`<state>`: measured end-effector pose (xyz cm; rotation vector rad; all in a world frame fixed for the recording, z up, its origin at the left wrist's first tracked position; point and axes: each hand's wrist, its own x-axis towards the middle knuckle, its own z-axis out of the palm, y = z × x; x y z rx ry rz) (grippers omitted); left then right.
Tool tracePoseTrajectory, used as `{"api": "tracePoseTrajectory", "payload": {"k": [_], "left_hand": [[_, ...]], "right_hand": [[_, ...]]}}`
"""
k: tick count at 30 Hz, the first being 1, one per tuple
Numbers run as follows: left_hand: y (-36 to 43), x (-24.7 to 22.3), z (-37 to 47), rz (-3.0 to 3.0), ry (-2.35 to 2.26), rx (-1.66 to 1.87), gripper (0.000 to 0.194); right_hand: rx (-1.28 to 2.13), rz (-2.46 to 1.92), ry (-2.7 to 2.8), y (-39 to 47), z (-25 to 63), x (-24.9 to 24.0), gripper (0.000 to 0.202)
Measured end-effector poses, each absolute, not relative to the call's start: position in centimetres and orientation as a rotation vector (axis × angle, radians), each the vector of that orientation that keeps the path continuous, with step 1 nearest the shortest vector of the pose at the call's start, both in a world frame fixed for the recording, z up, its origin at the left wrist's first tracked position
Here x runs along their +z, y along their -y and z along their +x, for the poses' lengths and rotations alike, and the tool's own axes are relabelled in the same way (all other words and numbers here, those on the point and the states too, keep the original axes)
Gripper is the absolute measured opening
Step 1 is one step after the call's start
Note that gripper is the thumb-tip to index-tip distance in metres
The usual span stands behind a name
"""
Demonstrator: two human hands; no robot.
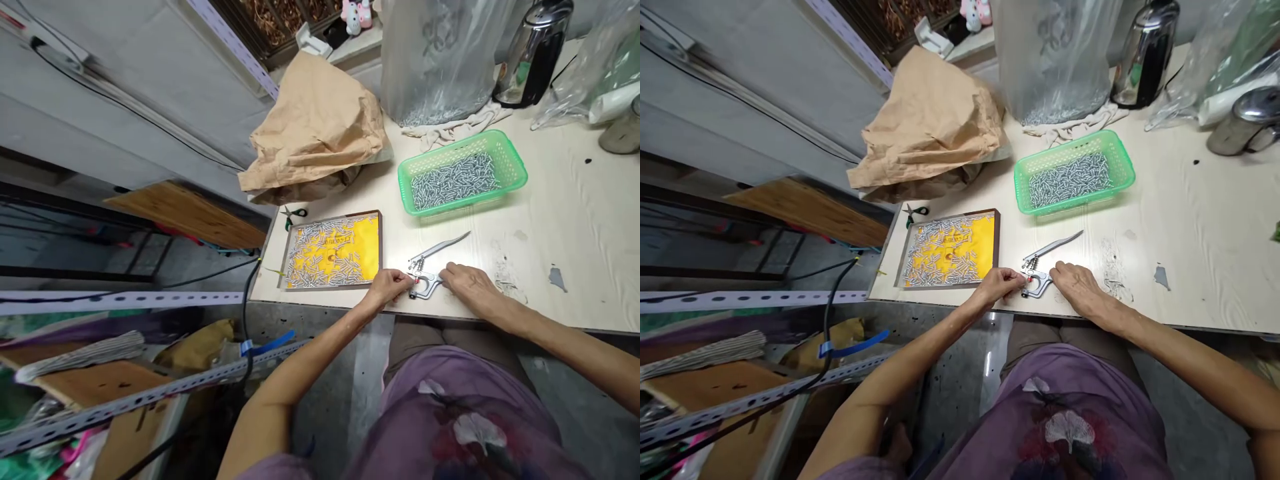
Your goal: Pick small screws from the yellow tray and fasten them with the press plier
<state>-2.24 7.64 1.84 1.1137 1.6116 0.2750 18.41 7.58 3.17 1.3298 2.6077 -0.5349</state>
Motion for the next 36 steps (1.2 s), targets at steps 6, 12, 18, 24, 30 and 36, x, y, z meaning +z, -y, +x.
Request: {"api": "tracePoseTrajectory", "payload": {"k": [6,12,18,24,30,36], "left_hand": [[-8.0,2.5,-1.8,1.253,-1.670,0.113,0.023],[-8.7,2.8,-1.9,1.300,-1.621,-0.002,0.024],[-8.6,2.1,-2.2,1.245,-1.594,-0.018,0.027],[-8.3,1.9,-2.2,1.234,-1.591,-0.026,0.021],[-8.0,2.1,-1.9,1.181,-1.632,-0.022,0.019],[-7.5,2.2,-1.8,1.179,-1.644,-0.030,0.016]], "right_hand": [[-0.553,1.324,-2.661,-7.4,18.7,3.6,0.023],[-0.552,1.346,-2.629,-7.3,18.6,3.6,0.025],[-0.563,1.335,-2.637,-7.5,18.6,3.1,0.025],[-0.546,1.347,-2.687,-7.1,18.7,3.0,0.026],[-0.544,1.358,-2.751,-6.9,18.9,2.2,0.023],[-0.417,1.496,-2.838,-9.0,20.4,1.5,0.063]]}}
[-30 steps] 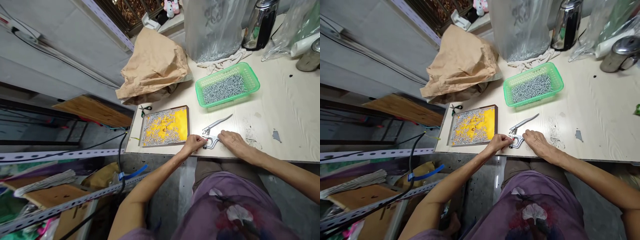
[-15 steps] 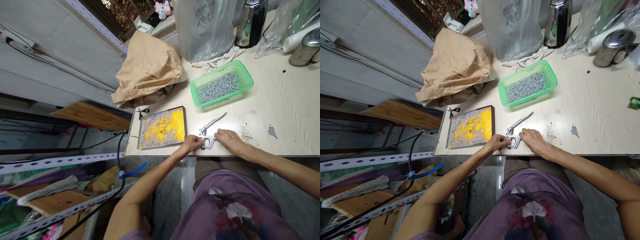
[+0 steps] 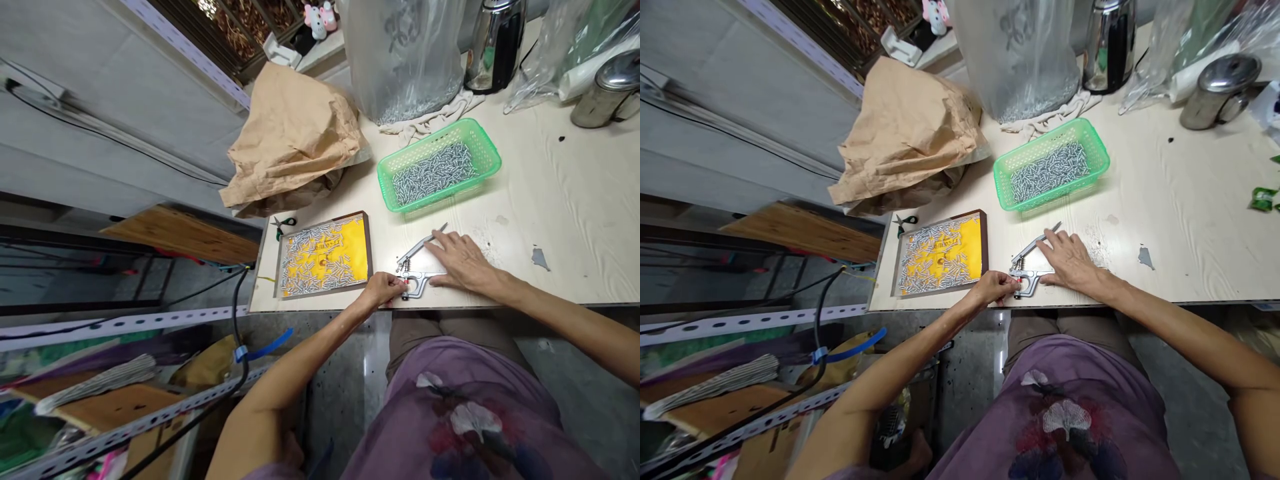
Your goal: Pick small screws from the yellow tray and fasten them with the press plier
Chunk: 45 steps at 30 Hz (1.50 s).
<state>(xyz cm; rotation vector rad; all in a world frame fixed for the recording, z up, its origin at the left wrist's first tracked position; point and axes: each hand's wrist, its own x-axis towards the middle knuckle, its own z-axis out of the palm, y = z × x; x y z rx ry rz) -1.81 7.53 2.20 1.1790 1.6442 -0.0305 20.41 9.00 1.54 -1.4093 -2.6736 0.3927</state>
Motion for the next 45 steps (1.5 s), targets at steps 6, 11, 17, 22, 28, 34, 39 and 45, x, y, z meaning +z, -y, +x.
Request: {"api": "tracePoseTrajectory", "payload": {"k": [6,11,17,22,28,34,39,45], "left_hand": [[-7.4,2.4,-1.6,1.161,-1.642,-0.030,0.017],[-7.1,2.3,-1.3,1.104,-1.656,-0.014,0.018],[-6.6,2.6,-1.5,1.190,-1.679,-0.046,0.023],[-5.7,2.4,-1.3,1.982,-1.702,0.174,0.014],[-7.4,0.6,1.4,2.521,-1.269,0.239,0.046],[-8.7,0.5,2.4,2.570,-1.156,0.034,0.064],[-9.3,1.2,3.8,2.580,-1.168,-0.079,0.051],[-10.6,1.6,4.9,2.544,-1.246,-0.241,0.024]], "right_hand": [[0.357,-1.349,2.806,-11.0,21.3,1.1,0.091],[0.307,-1.380,2.835,-10.8,20.9,1.2,0.080],[0.249,-1.381,2.867,-10.1,20.7,1.6,0.058],[0.227,-1.372,2.855,-9.6,20.6,1.7,0.047],[0.241,-1.373,2.843,-8.9,21.0,1.6,0.049],[0.309,-1.349,2.791,-8.5,22.5,1.4,0.060],[0.363,-1.422,2.738,-8.6,22.4,1.7,0.045],[0.503,-1.417,2.735,-10.0,22.5,1.5,0.013]]}}
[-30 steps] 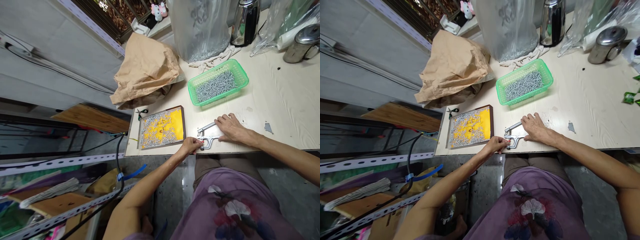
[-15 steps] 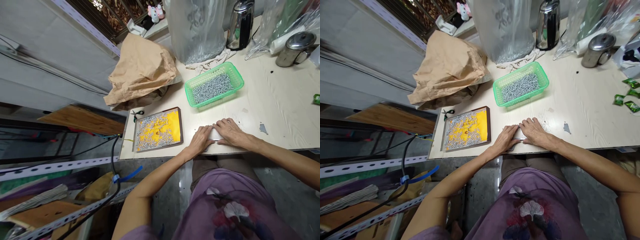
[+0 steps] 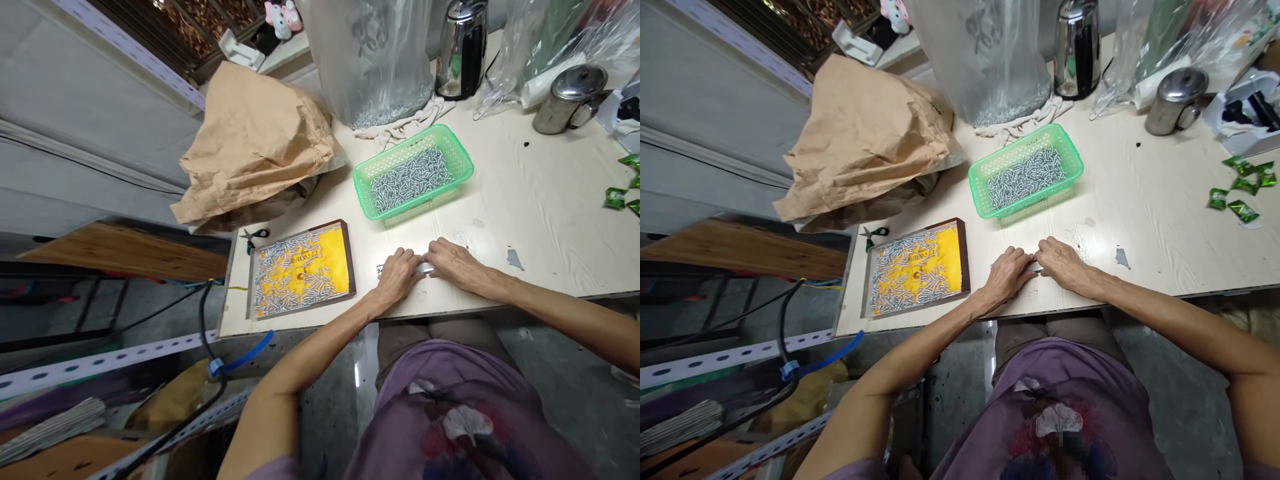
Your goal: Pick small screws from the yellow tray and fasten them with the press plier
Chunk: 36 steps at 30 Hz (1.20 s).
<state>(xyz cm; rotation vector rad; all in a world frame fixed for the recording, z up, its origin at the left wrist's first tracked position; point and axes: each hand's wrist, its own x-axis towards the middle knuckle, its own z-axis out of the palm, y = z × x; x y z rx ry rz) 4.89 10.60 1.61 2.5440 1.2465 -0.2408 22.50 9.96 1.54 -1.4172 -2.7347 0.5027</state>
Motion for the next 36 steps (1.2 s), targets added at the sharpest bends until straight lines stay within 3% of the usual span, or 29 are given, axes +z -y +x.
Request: {"api": "tracePoseTrajectory", "payload": {"k": [9,14,20,25,29,33,36], "left_hand": [[-10.9,0.8,5.1,2.534,-1.346,-0.151,0.022],[-8.5,-1.5,4.8,2.568,-1.396,0.257,0.040],[-4.0,-3.7,6.3,2.531,-1.244,0.415,0.038],[-3.8,-2.7,6.9,2.459,-1.223,0.395,0.042],[-3.3,-2.1,6.4,2.489,-1.122,0.410,0.044],[-1.0,-1.8,3.2,2.649,-0.854,0.522,0.030],[-1.5,-0.6,-1.4,2.763,-1.068,0.708,0.024]], "right_hand": [[0.534,-1.460,2.706,-10.8,22.5,1.4,0.015],[0.662,-1.252,2.682,-12.1,24.5,1.1,0.046],[0.420,-1.453,2.686,-14.7,24.2,0.8,0.022],[0.175,-1.469,2.701,-15.2,21.5,1.6,0.025],[0.295,-1.024,2.915,-13.3,18.2,2.6,0.019],[0.351,-0.649,3.042,-12.0,15.5,2.4,0.015],[0.291,-0.527,3.072,-12.0,14.4,1.4,0.017]]}}
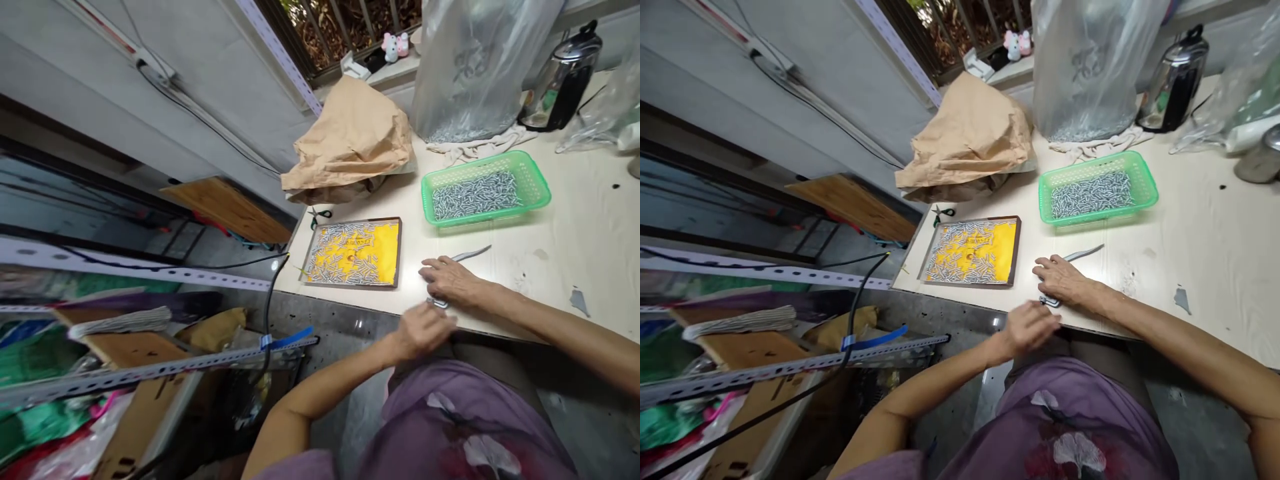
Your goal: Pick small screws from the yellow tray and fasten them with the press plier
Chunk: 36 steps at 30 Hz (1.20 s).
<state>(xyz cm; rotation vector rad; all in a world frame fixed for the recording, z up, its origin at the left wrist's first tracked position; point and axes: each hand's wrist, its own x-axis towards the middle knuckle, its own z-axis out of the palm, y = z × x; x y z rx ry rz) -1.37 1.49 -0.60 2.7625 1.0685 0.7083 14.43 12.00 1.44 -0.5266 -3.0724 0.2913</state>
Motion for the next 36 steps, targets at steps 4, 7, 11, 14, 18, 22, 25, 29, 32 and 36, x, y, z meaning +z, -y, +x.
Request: {"api": "tracePoseTrajectory", "payload": {"k": [4,7,11,14,18,22,25,29,32,36], "left_hand": [[-6.7,1.8,-8.1,2.492,-2.018,0.480,0.025],[-10.7,2.7,-11.5,2.371,-2.110,0.128,0.024],[-12.8,2.6,-13.0,2.427,-1.856,-0.181,0.024],[-12.9,2.5,-13.4,2.489,-1.723,-0.261,0.022],[-12.7,2.7,-14.1,2.543,-1.613,-0.330,0.021],[-12.8,2.7,-14.5,2.543,-1.633,-0.318,0.021],[-12.5,3.1,-13.4,2.439,-1.752,-0.049,0.019],[-10.8,3.9,-9.4,1.859,-1.773,0.388,0.012],[-9.1,3.9,-5.8,1.418,-1.585,0.468,0.018],[-7.6,2.8,-2.5,1.102,-1.535,0.467,0.019]], "right_hand": [[0.408,-0.491,2.919,-12.3,14.2,0.8,0.020],[0.535,-0.645,2.585,-13.6,14.8,1.9,0.023],[0.384,-1.003,2.281,-17.4,16.3,5.0,0.020],[0.104,-1.385,2.217,-19.6,17.2,7.1,0.017],[-0.049,-1.543,2.356,-18.1,17.6,6.9,0.021],[0.161,-1.335,2.588,-12.3,17.5,3.9,0.020],[0.293,-1.361,2.683,-8.7,18.0,1.9,0.006],[0.333,-1.458,2.786,-7.2,19.1,1.4,0.010],[0.391,-1.469,2.818,-7.3,19.5,1.7,0.018],[0.440,-1.477,2.829,-7.4,19.6,1.7,0.019]]}}
